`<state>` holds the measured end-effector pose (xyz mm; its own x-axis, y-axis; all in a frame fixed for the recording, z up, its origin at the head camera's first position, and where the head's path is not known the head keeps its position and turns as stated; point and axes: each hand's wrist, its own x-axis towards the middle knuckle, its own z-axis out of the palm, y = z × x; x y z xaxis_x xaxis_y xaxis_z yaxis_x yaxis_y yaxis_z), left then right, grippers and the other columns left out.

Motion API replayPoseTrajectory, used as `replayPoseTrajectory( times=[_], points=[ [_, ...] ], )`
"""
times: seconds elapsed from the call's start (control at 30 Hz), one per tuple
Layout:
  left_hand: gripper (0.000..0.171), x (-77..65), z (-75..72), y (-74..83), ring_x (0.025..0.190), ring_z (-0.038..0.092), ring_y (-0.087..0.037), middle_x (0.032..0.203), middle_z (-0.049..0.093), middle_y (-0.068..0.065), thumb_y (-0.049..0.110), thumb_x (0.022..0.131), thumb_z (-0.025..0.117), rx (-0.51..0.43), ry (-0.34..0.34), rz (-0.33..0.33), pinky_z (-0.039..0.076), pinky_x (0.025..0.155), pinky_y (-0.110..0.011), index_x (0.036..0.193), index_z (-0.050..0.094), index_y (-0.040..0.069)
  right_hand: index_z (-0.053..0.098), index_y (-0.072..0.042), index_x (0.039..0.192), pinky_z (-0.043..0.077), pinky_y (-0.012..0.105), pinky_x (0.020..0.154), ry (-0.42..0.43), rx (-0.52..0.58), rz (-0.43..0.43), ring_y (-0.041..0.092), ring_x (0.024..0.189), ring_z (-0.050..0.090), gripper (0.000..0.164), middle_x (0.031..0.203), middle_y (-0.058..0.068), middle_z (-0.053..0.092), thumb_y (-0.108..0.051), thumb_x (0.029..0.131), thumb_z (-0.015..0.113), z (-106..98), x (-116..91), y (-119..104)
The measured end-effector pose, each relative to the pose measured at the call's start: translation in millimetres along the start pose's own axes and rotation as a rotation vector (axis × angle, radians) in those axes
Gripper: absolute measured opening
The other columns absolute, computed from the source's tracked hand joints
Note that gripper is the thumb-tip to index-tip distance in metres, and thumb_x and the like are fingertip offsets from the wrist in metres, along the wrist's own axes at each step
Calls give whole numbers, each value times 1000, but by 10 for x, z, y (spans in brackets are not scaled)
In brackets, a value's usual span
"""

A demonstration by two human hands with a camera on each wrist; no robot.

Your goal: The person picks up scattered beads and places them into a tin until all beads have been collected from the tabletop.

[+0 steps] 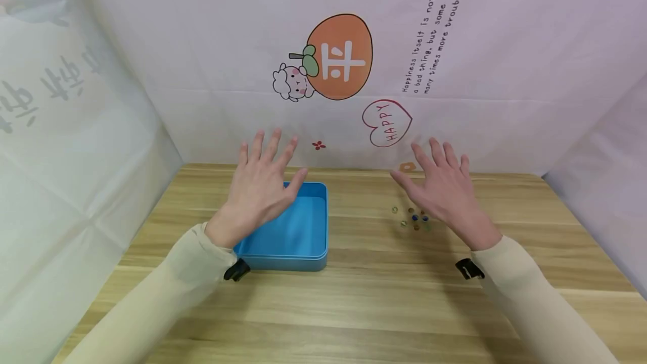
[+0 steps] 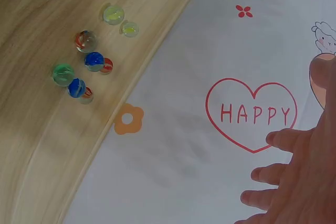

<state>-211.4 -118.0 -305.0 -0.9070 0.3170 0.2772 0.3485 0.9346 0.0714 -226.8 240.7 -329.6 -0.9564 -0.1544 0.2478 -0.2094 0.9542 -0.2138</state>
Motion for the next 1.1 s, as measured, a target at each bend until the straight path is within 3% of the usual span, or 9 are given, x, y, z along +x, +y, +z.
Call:
replayPoseTrajectory(
  times=[0.57, 1.1],
  points=[
    [76, -214, 16, -31, 160, 3, -42, 175, 12, -14, 62, 107, 37, -20, 1, 5, 7, 126, -66, 170, 24, 22, 34, -11, 166, 4, 78, 119, 41, 16, -32, 54, 154, 14, 94, 170, 29, 20, -76, 100, 45, 17, -226, -17],
    [79, -426, 45, -73, 159, 11, -44, 174, 17, -15, 64, 105, 41, -29, 14, -7, 10, 127, -66, 169, 29, 19, 39, -3, 162, 7, 72, 123, 66, 40, -66, 54, 153, 18, 91, 167, 33, 22, -69, 101, 52, 43, -453, 5]
  ],
)
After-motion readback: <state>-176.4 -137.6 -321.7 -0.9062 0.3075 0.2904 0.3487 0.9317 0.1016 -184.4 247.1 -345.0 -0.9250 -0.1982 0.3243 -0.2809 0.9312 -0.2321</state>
